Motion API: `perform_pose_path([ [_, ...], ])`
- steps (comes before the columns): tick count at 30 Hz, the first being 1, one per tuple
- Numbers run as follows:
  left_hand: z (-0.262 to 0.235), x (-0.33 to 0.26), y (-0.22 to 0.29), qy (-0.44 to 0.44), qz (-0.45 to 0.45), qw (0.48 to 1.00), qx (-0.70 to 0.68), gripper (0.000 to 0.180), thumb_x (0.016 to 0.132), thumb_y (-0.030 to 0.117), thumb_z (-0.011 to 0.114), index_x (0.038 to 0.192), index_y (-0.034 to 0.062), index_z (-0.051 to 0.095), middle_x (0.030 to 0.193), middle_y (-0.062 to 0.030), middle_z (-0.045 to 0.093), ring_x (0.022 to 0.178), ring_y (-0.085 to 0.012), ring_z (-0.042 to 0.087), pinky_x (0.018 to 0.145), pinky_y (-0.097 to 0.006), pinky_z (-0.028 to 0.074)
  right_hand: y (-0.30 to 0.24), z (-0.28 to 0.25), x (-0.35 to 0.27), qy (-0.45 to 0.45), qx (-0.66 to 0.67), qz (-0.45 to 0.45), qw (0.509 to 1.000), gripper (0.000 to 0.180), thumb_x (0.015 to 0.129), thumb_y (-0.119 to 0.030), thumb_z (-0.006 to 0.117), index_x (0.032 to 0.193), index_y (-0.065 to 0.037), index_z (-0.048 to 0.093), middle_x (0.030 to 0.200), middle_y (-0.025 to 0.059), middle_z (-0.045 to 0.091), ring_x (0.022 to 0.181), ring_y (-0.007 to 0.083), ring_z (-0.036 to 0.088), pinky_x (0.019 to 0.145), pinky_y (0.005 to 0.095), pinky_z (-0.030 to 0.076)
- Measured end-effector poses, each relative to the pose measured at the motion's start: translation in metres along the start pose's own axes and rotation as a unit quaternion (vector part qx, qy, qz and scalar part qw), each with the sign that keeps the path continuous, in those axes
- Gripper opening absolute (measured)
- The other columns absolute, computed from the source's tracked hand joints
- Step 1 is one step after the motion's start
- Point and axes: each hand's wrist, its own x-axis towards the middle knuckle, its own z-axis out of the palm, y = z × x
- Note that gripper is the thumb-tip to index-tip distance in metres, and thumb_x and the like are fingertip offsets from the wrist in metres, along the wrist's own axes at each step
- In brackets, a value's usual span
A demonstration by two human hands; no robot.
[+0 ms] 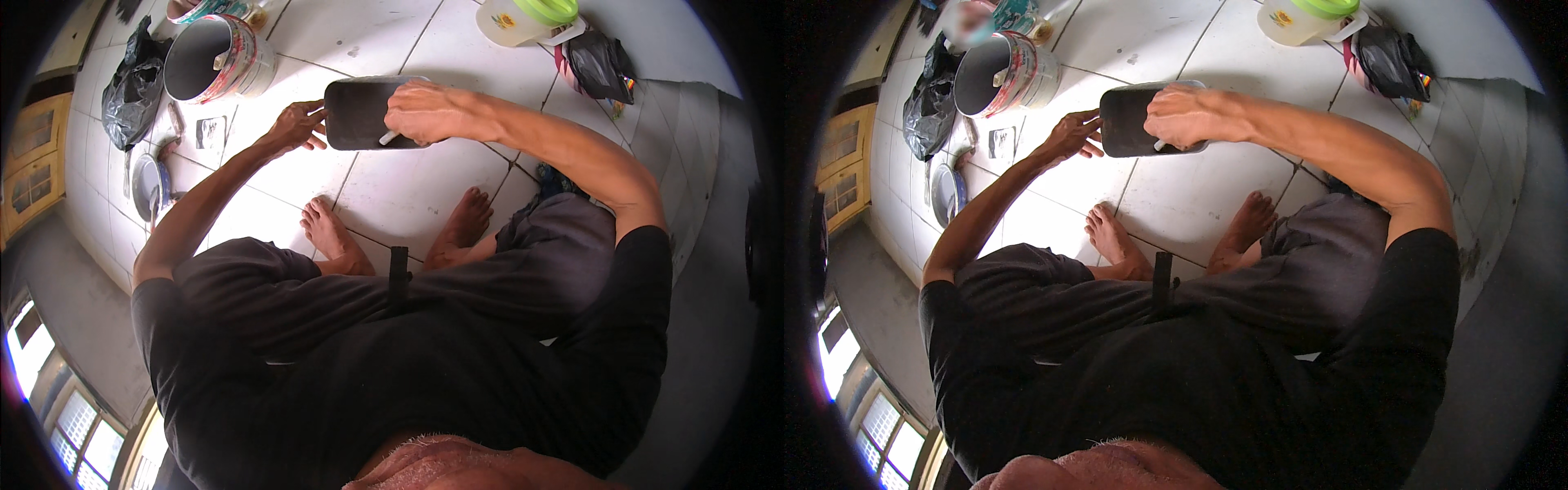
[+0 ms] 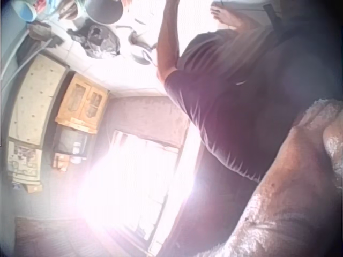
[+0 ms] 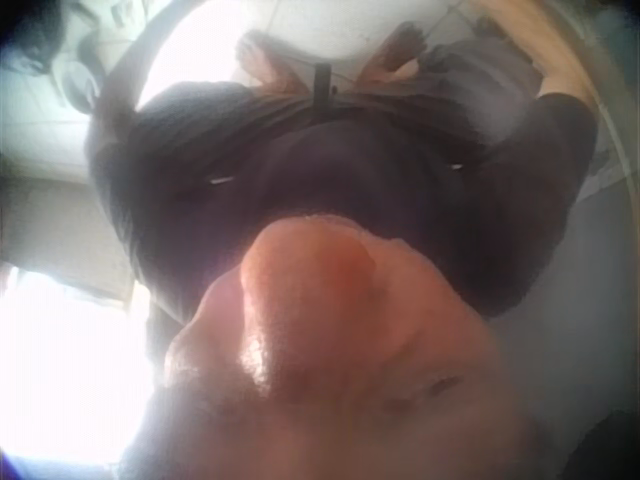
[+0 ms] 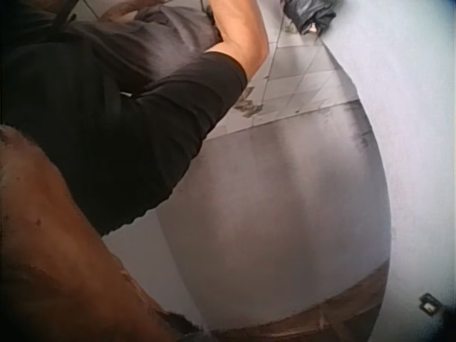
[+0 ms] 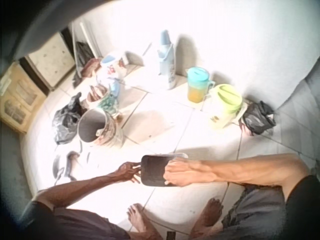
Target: The person stirs paint in a container with a brush, transfers some to a small tray, and wipes a brush and the floor with a cloth.
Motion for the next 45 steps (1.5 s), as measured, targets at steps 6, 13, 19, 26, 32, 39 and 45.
perform_pose_path([
  [6, 0.0, 0.01, -0.004, -0.029, -0.002, 0.999, -0.033, 0.061, 0.099, 0.041, 0.05, 0.147, 0.0079, 0.033, 0.099, -0.0185, 0.067, 0.073, -0.0233, 0.071, 0.063, -0.03, 0.056, 0.015, -0.006, -0.005, 0.054, 0.028, 0.03, 0.998, 0.013, 0.057, -0.007, 0.065, 0.06, 0.002, 0.056, 0.059, 0.0197, 0.056, 0.063, 0.0371, 0.058, 0.058, 0.0446, 0.046],
  [13, -0.001, 0.011, -0.002, -0.07, -0.001, 0.997, -0.03, 0.069, 0.096, 0.044, 0.053, 0.15, 0.0106, 0.027, 0.088, -0.0102, 0.061, 0.072, -0.0244, 0.071, 0.065, -0.032, 0.057, 0.024, 0.002, 0.004, 0.207, -0.019, -0.106, 0.972, 0.024, 0.062, -0.011, 0.062, 0.057, 0.004, 0.044, 0.057, 0.0211, 0.046, 0.054, 0.0337, 0.048, 0.053, 0.0435, 0.039],
  [19, 0.007, 0.012, 0.012, -0.065, 0.013, 0.998, -0.011, 0.061, 0.099, 0.037, 0.05, 0.149, 0.0094, 0.027, 0.086, -0.0146, 0.066, 0.071, -0.0238, 0.071, 0.061, -0.032, 0.058, 0.042, 0.015, -0.014, 0.203, -0.078, -0.065, 0.974, 0.019, 0.054, -0.016, 0.063, 0.054, -0.002, 0.051, 0.054, 0.0183, 0.048, 0.052, 0.0286, 0.049, 0.048, 0.041, 0.039],
  [26, -0.001, 0.014, -0.001, -0.022, 0.032, 0.999, 0.025, 0.058, 0.1, 0.033, 0.049, 0.15, 0.0127, 0.028, 0.093, -0.0154, 0.066, 0.073, -0.0221, 0.07, 0.063, -0.032, 0.058, 0.03, 0.004, -0.021, 0.075, 0.087, 0.054, 0.992, 0.015, 0.054, -0.005, 0.062, 0.05, 0.002, 0.049, 0.052, 0.0203, 0.05, 0.049, 0.0334, 0.052, 0.048, 0.0391, 0.044],
  [32, -0.003, 0.017, -0.007, 0.0, 0.066, 0.996, 0.06, 0.053, 0.1, 0.03, 0.048, 0.147, 0.0092, 0.033, 0.101, -0.0173, 0.068, 0.081, -0.0207, 0.07, 0.071, -0.034, 0.061, 0.025, 0.018, -0.015, -0.016, 0.061, 0.146, 0.987, 0.015, 0.068, -0.005, 0.06, 0.059, 0.005, 0.054, 0.057, 0.0258, 0.051, 0.058, 0.039, 0.059, 0.057, 0.0424, 0.049],
  [39, -0.001, 0.011, -0.01, -0.031, 0.066, 0.997, -0.011, 0.07, 0.092, 0.021, 0.063, 0.148, 0.0016, 0.026, 0.09, -0.017, 0.07, 0.077, -0.0224, 0.071, 0.069, -0.032, 0.062, 0.022, 0.043, -0.005, 0.035, 0.109, 0.111, 0.987, 0.024, 0.081, -0.013, 0.056, 0.072, 0.008, 0.06, 0.064, 0.0295, 0.054, 0.061, 0.0418, 0.06, 0.062, 0.0431, 0.05],
  [45, -0.004, 0.007, -0.02, -0.034, 0.082, 0.996, -0.013, 0.073, 0.09, 0.017, 0.064, 0.146, -0.0046, 0.024, 0.097, -0.0196, 0.069, 0.08, -0.0212, 0.069, 0.068, -0.032, 0.061, 0.006, 0.024, 0.01, 0.017, 0.215, 0.225, 0.95, 0.028, 0.089, -0.021, 0.057, 0.101, 0.001, 0.068, 0.08, 0.0195, 0.066, 0.07, 0.0274, 0.065, 0.068, 0.0359, 0.05],
])
